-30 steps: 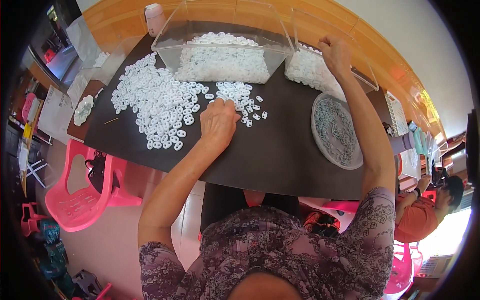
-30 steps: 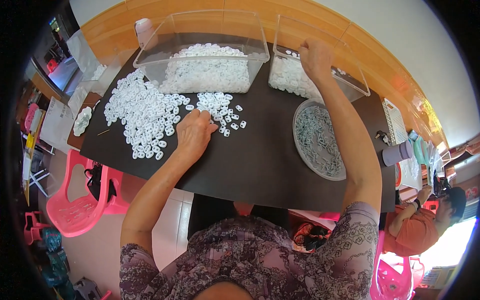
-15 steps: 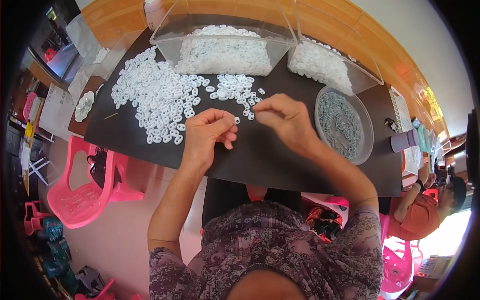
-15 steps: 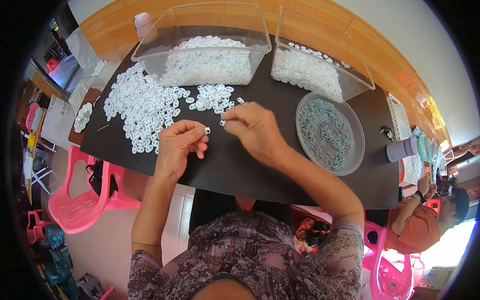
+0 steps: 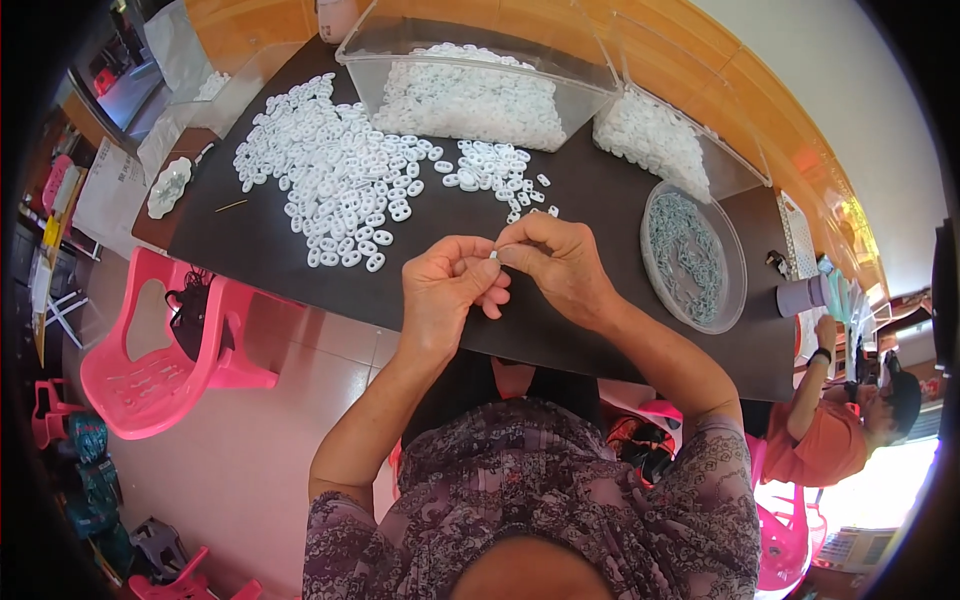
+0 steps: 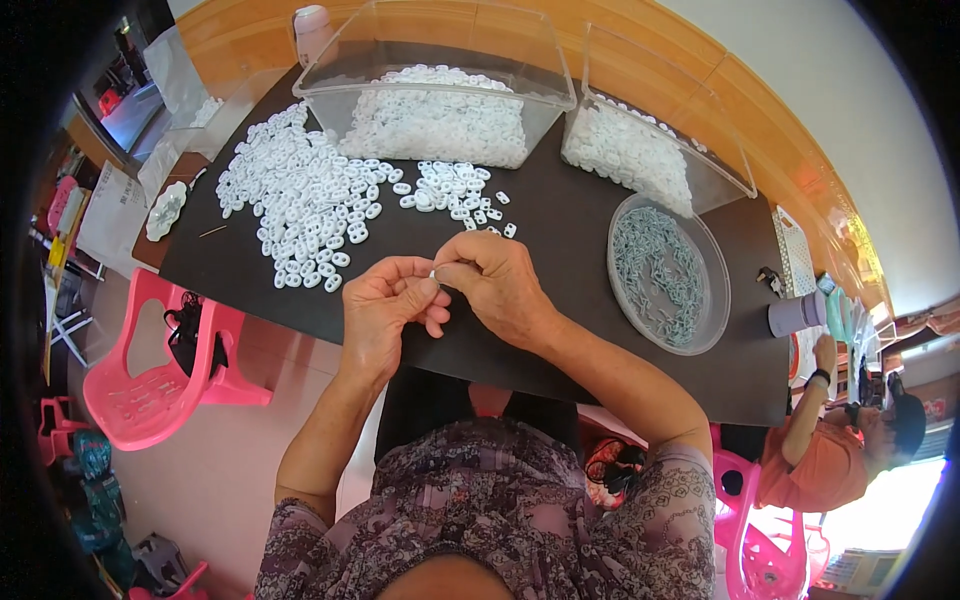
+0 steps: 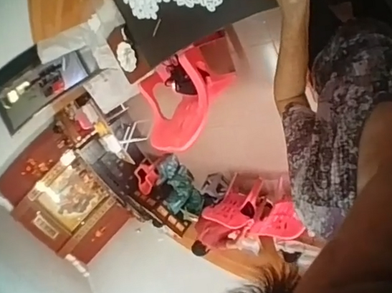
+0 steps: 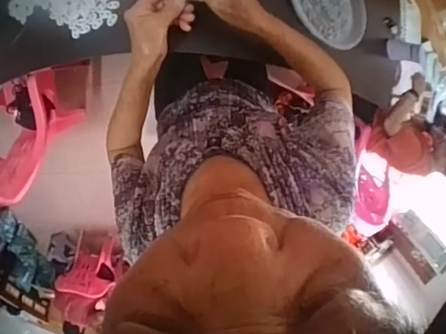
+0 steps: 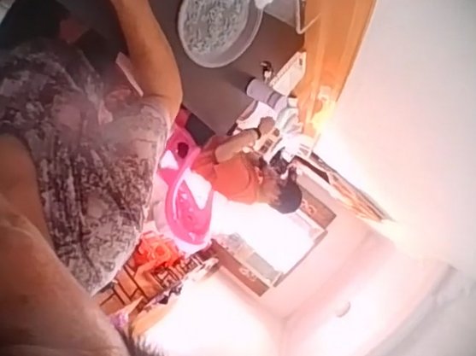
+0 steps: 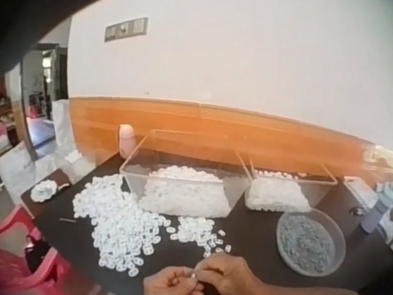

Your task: The recorder is manually inserting small grey components into white plastic circular pieces at an assembly workbench.

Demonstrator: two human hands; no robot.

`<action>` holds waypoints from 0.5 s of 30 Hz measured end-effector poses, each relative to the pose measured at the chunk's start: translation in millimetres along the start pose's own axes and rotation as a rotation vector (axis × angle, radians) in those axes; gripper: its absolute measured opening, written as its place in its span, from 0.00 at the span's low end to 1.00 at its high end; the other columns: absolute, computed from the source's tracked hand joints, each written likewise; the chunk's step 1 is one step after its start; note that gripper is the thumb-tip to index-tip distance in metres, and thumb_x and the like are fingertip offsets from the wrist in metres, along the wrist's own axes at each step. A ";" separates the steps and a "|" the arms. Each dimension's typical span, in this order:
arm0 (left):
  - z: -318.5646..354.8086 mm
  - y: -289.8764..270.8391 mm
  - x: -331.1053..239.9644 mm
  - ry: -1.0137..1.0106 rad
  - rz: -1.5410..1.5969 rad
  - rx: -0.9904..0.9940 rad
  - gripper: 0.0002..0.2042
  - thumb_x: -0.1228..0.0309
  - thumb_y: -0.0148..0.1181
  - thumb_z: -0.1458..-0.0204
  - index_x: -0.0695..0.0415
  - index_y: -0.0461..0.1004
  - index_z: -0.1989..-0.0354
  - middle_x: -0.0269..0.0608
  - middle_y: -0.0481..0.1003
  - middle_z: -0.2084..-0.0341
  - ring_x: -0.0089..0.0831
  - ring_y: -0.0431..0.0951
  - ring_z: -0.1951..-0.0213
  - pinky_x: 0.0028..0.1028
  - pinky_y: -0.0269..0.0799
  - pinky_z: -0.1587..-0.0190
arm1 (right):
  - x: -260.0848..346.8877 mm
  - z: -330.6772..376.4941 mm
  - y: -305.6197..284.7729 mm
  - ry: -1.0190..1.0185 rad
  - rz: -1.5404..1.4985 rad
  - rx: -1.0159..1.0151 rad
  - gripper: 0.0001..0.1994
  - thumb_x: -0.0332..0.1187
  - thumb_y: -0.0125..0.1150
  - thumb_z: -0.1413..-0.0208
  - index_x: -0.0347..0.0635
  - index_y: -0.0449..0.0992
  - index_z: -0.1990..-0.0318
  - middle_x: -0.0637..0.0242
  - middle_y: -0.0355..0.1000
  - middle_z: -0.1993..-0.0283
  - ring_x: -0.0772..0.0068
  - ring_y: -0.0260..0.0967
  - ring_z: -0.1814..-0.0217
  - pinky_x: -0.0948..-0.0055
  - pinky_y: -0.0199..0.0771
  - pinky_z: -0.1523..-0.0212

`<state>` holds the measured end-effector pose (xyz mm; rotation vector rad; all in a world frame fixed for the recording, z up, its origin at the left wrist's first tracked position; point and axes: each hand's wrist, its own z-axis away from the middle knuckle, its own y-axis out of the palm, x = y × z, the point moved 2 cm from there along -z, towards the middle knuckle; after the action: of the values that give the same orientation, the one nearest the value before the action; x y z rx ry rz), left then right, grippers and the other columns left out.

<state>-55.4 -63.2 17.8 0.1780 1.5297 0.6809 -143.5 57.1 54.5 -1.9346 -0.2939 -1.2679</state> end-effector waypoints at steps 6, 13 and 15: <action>0.5 -16.7 9.4 0.056 -0.053 -0.060 0.06 0.76 0.56 0.48 0.67 0.72 0.64 0.44 0.75 0.77 0.24 0.74 0.78 0.19 0.70 0.78 | -2.0 -32.7 1.8 0.070 -0.029 0.062 0.05 0.25 0.58 0.53 0.36 0.76 0.68 0.66 0.72 0.71 0.78 0.68 0.66 0.78 0.67 0.65; 0.7 -23.5 17.1 0.134 -0.043 -0.080 0.06 0.75 0.55 0.47 0.65 0.71 0.64 0.40 0.74 0.76 0.21 0.73 0.77 0.17 0.68 0.75 | -36.4 -100.2 21.3 -0.475 0.645 -0.176 0.05 0.25 0.59 0.59 0.42 0.77 0.72 0.61 0.68 0.74 0.59 0.65 0.66 0.63 0.65 0.65; 1.3 -22.1 17.5 0.155 -0.047 -0.052 0.07 0.74 0.55 0.47 0.65 0.70 0.63 0.40 0.74 0.75 0.20 0.73 0.77 0.18 0.68 0.75 | -40.1 -103.6 25.5 -0.532 0.679 -0.183 0.04 0.25 0.59 0.60 0.43 0.76 0.73 0.62 0.67 0.74 0.59 0.63 0.67 0.62 0.64 0.66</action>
<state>-49.4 -71.7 -8.4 0.0506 1.6569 0.7093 -217.4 -25.3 27.6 -2.2308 0.2227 -0.3415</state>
